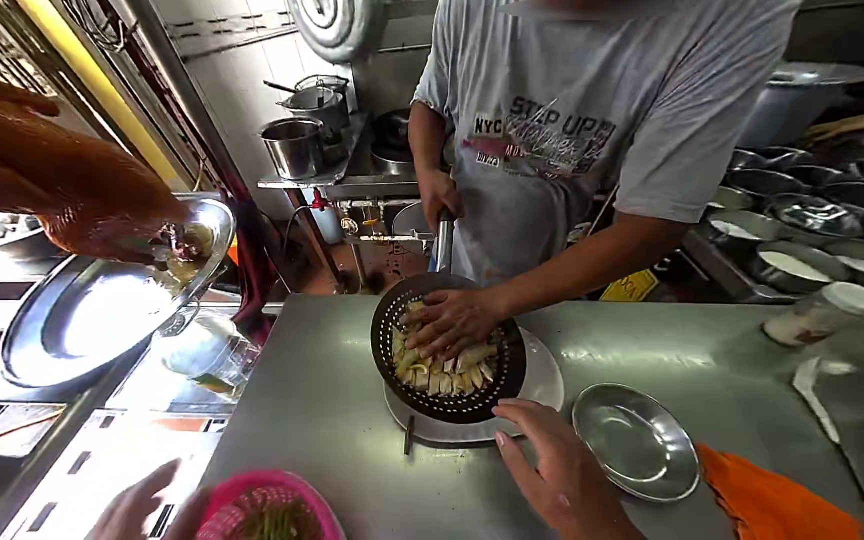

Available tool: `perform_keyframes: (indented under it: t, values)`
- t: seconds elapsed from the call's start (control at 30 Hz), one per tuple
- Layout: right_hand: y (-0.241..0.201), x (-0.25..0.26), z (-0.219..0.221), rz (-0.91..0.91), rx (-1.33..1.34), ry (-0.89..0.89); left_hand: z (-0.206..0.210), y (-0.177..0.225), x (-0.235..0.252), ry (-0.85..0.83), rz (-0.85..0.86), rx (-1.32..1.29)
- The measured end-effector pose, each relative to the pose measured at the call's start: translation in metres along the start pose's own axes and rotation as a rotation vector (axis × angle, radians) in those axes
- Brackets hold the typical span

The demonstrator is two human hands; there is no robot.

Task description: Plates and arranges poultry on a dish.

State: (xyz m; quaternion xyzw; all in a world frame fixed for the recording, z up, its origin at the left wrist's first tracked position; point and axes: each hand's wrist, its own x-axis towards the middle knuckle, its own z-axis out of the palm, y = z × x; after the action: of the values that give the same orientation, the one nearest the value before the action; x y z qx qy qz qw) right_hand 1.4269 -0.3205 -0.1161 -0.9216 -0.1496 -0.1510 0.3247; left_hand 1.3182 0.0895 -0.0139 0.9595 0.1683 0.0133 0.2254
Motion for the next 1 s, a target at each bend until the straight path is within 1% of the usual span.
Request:
perform_keyframes:
  t: [0.1, 0.17, 0.23, 0.33, 0.4, 0.47, 0.53, 0.67, 0.77, 0.87, 1.0]
  values:
    - [0.027, 0.009, 0.013, -0.020, -0.037, 0.067, 0.034, 0.056, 0.017, -0.095, 0.228, -0.108]
    - [0.043, 0.016, 0.014, 0.016, -0.062, 0.123, 0.066, 0.081, 0.034, -0.066, 0.332, -0.127]
    - [0.052, 0.024, 0.012, 0.115, -0.032, 0.130, 0.099, 0.097, 0.055, 0.009, 0.358, -0.170]
    - [0.059, 0.042, 0.004, 0.360, 0.084, 0.067, 0.128, 0.117, 0.088, 0.031, 0.288, -0.229]
    - [0.064, 0.054, 0.002, 0.454, 0.118, 0.036, 0.136, 0.128, 0.102, 0.051, 0.241, -0.259]
    - [0.069, 0.064, -0.002, 0.461, 0.101, 0.004, 0.137, 0.136, 0.106, 0.073, 0.217, -0.274]
    - [0.074, 0.059, -0.002, 0.453, 0.081, -0.021, 0.140, 0.135, 0.096, 0.058, 0.202, -0.274]
    - [0.087, 0.066, 0.001, 0.435, 0.061, 0.054, 0.148, 0.145, 0.089, 0.109, 0.124, -0.370]
    - [0.091, 0.068, 0.006, 0.471, 0.018, 0.044, 0.160, 0.155, 0.085, 0.078, 0.059, -0.430]
    - [0.093, 0.072, 0.006, 0.445, -0.050, 0.046, 0.174, 0.158, 0.083, 0.063, 0.051, -0.429]
    - [0.103, 0.070, 0.007, 0.448, -0.092, 0.067, 0.180, 0.152, 0.078, 0.094, 0.055, -0.431]
